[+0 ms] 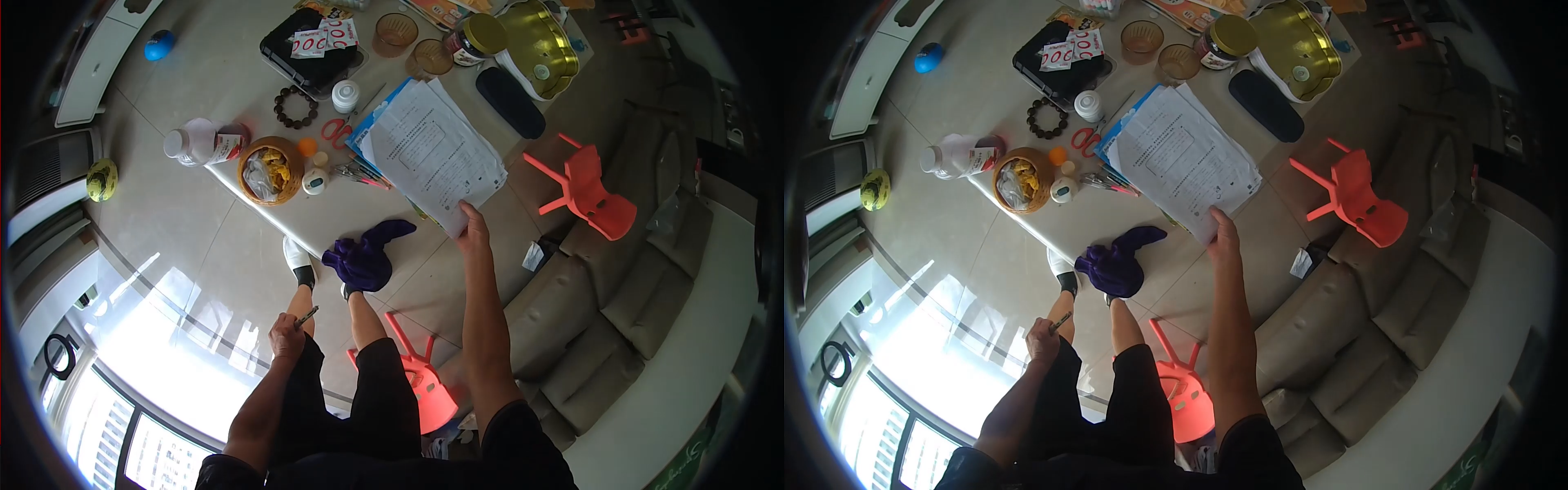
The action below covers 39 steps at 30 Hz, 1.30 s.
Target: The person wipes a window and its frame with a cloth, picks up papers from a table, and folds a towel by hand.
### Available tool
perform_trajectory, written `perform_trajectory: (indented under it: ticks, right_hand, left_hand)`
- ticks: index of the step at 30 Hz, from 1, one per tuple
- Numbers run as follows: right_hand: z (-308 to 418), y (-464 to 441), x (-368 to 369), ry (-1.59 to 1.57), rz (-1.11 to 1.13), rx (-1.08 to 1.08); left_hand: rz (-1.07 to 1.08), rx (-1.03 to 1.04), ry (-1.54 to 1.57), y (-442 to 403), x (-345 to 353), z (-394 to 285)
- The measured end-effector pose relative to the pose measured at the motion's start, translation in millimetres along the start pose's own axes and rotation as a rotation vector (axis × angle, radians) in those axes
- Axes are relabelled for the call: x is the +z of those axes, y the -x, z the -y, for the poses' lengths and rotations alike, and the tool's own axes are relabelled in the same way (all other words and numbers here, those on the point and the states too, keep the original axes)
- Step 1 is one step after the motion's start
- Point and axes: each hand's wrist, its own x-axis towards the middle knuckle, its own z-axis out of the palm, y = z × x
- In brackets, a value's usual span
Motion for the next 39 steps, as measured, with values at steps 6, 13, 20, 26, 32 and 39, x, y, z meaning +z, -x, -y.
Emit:
perform_trajectory:
  ticks: [6,13,20,26,32,39]
  right_hand:
    - [5.7,1.0,-5.1,0.063,-0.045,-0.007]
    - [7.9,-6.0,-7.2,0.365,-0.148,-0.14]
    - [41.0,6.1,-12.3,-0.164,0.173,0.125]
    - [50.1,18.7,-1.5,-0.144,0.08,0.072]
    - [27.5,4.1,-5.1,0.113,0.036,0.093]
    - [11.7,-9.6,-11.3,0.078,0.047,0.017]
  left_hand:
    - [0.006,-0.014,-0.003,-0.6,1.8,3.0]
    - [0.011,-0.002,-0.007,-1.5,-1.0,0.3]
    - [-0.163,0.226,0.168,-47.8,-6.4,-62.1]
    - [-0.238,0.448,0.078,-145.7,-23.6,-147.0]
    - [-0.275,0.447,0.002,-186.8,-7.9,-158.6]
    - [-0.37,0.489,0.145,-175.9,-5.9,-205.2]
